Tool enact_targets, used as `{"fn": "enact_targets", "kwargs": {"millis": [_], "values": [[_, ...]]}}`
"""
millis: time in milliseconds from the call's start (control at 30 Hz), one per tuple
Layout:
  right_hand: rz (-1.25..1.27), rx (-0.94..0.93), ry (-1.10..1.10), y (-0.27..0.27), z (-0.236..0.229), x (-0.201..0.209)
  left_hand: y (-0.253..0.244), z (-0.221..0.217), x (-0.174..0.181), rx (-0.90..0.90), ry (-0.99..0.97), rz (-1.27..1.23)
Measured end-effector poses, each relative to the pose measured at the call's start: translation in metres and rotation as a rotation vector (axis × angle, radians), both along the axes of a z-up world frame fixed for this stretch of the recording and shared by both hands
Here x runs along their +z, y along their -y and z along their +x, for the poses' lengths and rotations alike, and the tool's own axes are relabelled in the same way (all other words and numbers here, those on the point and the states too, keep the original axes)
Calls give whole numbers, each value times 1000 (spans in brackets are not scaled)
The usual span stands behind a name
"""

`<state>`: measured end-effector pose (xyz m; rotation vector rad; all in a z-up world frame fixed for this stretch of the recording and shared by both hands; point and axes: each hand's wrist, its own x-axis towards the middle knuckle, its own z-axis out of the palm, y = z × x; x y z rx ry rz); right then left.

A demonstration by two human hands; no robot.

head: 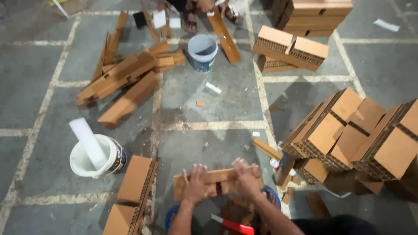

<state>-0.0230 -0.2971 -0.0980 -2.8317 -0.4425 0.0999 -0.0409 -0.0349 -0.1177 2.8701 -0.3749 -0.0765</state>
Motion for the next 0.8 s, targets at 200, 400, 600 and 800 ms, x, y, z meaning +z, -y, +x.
{"fn": "enact_targets", "kwargs": {"millis": [200, 400, 600, 800], "values": [[-212, 232, -196, -26, -11, 38, 4, -10, 17, -180, -298, 232], [-102, 252, -73, -21, -9, 24, 1, -8, 4, -174, -5, 146], [-110, 294, 86, -11, -11, 1, 0, -14, -8, -159, 18, 88], [-94, 213, -39, -16, -24, -9, 1, -9, -9, -143, 12, 48]]}}
